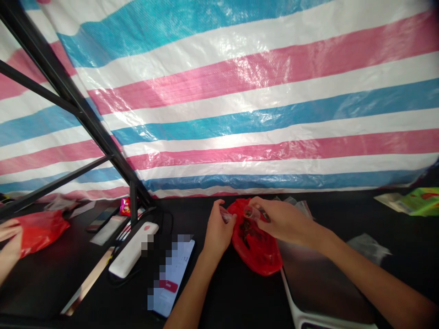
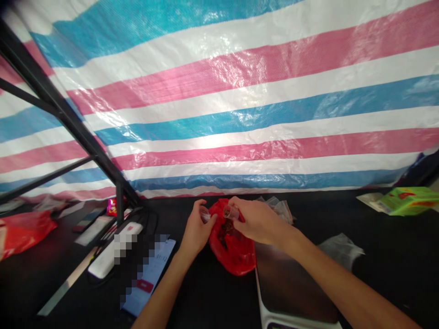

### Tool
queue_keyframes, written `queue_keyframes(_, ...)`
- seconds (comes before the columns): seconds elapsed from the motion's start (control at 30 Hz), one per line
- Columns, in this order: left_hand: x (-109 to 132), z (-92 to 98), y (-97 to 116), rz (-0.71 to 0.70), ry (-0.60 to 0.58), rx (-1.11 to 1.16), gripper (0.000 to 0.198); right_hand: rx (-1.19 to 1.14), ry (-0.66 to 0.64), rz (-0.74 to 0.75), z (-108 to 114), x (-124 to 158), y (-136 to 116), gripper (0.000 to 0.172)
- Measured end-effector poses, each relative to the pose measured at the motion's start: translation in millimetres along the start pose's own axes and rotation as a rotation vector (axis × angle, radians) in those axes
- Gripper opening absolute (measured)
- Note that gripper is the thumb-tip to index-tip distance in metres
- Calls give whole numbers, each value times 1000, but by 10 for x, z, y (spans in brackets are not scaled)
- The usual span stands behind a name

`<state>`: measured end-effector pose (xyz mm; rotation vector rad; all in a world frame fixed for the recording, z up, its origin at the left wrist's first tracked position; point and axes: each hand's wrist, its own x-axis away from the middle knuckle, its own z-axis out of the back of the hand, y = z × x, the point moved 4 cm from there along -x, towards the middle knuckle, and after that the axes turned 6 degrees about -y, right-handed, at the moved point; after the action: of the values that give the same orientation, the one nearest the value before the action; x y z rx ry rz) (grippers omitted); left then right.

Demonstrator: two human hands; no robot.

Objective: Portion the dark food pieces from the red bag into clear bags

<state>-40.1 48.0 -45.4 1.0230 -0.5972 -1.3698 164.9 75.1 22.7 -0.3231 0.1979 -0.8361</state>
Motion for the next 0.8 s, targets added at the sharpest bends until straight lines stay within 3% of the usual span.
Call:
queue_keyframes(0.1,32,-10,68,-116,45,-37,55,-35,109,72,85,-3,-90,27)
queue_keyframes(0.2,64,-63,92,-154,19,-13,61,-43,186,136,105,-3,-163,34)
queue_keyframes(0.4,136,-181,210,-187,-147,118,63,79,193,251,-43,-11,-223,40)
queue_keyframes(0.57,158,-196,288,-128,-171,211,76,115,214,309,-65,-24,-227,45)
queue_keyframes(0.8,158,-219,319,-184,-203,312,66,172,283,395,-38,19,-256,42)
